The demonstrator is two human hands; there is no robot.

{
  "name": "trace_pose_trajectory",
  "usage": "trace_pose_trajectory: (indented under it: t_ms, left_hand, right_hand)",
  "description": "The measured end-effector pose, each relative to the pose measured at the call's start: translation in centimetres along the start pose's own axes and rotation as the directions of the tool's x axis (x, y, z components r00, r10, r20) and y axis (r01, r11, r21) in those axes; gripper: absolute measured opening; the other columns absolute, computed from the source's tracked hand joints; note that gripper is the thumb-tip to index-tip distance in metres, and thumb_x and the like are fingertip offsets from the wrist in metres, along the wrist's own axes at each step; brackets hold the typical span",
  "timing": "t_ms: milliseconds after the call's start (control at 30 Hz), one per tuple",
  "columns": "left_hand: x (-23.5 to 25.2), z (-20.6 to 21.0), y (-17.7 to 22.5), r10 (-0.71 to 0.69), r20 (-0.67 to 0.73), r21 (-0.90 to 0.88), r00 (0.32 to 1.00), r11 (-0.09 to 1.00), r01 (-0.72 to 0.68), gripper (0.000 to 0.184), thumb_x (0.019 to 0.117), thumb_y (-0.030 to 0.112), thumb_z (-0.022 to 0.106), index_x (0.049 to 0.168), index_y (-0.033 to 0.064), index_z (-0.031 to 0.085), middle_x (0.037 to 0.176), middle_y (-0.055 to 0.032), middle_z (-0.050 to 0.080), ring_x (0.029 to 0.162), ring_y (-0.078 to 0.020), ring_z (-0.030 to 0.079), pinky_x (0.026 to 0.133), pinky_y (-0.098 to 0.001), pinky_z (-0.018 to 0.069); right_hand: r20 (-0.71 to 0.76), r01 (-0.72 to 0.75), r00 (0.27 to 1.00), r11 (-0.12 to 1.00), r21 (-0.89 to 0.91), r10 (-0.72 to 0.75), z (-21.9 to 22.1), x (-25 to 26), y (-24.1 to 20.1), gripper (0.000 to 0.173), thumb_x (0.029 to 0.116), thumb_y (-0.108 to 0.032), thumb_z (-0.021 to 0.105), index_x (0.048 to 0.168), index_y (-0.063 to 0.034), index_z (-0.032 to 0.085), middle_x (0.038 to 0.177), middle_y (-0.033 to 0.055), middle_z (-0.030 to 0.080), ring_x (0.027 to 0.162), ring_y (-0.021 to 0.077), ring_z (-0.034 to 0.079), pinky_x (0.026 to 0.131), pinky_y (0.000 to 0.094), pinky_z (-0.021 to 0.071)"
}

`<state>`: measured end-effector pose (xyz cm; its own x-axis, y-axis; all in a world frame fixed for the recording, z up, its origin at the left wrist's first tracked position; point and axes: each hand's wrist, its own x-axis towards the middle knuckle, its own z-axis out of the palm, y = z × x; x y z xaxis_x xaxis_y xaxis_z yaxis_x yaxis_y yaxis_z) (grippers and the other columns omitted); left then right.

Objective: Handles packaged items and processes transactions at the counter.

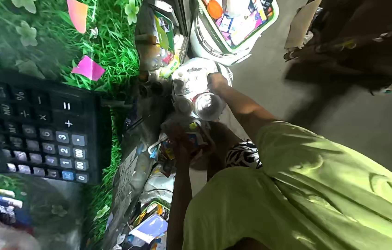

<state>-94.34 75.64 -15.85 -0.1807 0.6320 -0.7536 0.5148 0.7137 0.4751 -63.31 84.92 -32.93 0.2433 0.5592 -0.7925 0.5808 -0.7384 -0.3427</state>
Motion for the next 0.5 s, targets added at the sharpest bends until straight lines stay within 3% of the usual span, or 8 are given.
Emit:
trace_pose_trajectory:
  t_ms: [200, 267, 333, 400, 467, 500]
  left_hand:
    - [-1.4, 0.5, 0.6, -0.064, -0.007, 0.106, 0.998, 0.992, 0.065, 0.050, 0.1121, 0.032, 0.040, 0.143, -0.0055, 0.051, 0.135, -0.0271, 0.059, 0.124, -0.0318, 0.059, 0.107, -0.0483, 0.0477]
    - [-1.8, 0.2, 1.0, -0.059, 0.004, 0.102, 0.998, 0.993, 0.058, 0.049, 0.1124, 0.028, 0.040, 0.146, -0.0065, 0.046, 0.139, -0.0281, 0.056, 0.127, -0.0323, 0.056, 0.109, -0.0473, 0.0453]
    - [-1.7, -0.1, 0.4, -0.046, 0.011, 0.064, 0.999, 0.997, 0.045, 0.048, 0.1124, 0.027, 0.040, 0.146, -0.0074, 0.045, 0.137, -0.0286, 0.057, 0.124, -0.0313, 0.058, 0.107, -0.0463, 0.0471]
    - [-1.2, -0.4, -0.8, -0.026, 0.009, -0.012, 1.000, 1.000, 0.026, 0.047, 0.1122, 0.027, 0.040, 0.144, -0.0065, 0.047, 0.131, -0.0264, 0.060, 0.117, -0.0278, 0.062, 0.102, -0.0447, 0.0510]
    - [-1.0, -0.6, -1.4, -0.025, -0.007, -0.072, 1.000, 0.997, 0.024, 0.045, 0.1121, 0.026, 0.040, 0.141, -0.0067, 0.050, 0.124, -0.0247, 0.063, 0.109, -0.0254, 0.063, 0.097, -0.0430, 0.0532]
    - [-0.9, -0.7, -1.6, -0.030, -0.013, -0.077, 0.999, 0.997, 0.029, 0.045, 0.1125, 0.027, 0.039, 0.139, -0.0068, 0.051, 0.122, -0.0244, 0.063, 0.107, -0.0252, 0.064, 0.095, -0.0426, 0.0542]
  right_hand:
    - [-0.011, -0.007, 1.000, 1.000, -0.015, 0.007, 0.9, 1.2, 0.1, 0.035, 0.0859, -0.021, 0.076, 0.116, -0.0049, 0.071, 0.132, 0.0235, 0.062, 0.122, 0.0463, 0.060, 0.094, 0.0716, 0.0505]
    - [-0.030, -0.002, 1.000, 0.993, 0.118, 0.006, -0.4, 0.0, 0.5, 0.035, 0.0874, -0.020, 0.076, 0.118, -0.0028, 0.071, 0.125, 0.0260, 0.067, 0.121, 0.0467, 0.061, 0.099, 0.0705, 0.0477]
    - [-0.070, -0.019, 0.996, 0.926, 0.378, 0.050, -1.4, -1.1, 1.7, 0.039, 0.0885, -0.016, 0.073, 0.124, -0.0021, 0.067, 0.119, 0.0241, 0.069, 0.112, 0.0400, 0.066, 0.097, 0.0627, 0.0516]
    - [-0.056, -0.032, 0.993, 0.704, 0.710, 0.101, -1.7, -1.2, 3.4, 0.034, 0.0960, -0.009, 0.063, 0.129, -0.0014, 0.063, 0.109, 0.0177, 0.071, 0.090, 0.0257, 0.072, 0.083, 0.0459, 0.0615]
    - [-0.023, -0.020, 0.993, 0.365, 0.931, 0.112, -2.4, -1.4, 4.6, 0.028, 0.1013, -0.005, 0.050, 0.125, 0.0029, 0.061, 0.102, 0.0149, 0.069, 0.080, 0.0222, 0.071, 0.078, 0.0420, 0.0628]
    - [-0.013, -0.017, 0.994, 0.266, 0.964, 0.109, -2.8, -1.3, 4.9, 0.024, 0.1007, -0.007, 0.047, 0.119, 0.0024, 0.061, 0.097, 0.0121, 0.067, 0.077, 0.0211, 0.069, 0.075, 0.0420, 0.0620]
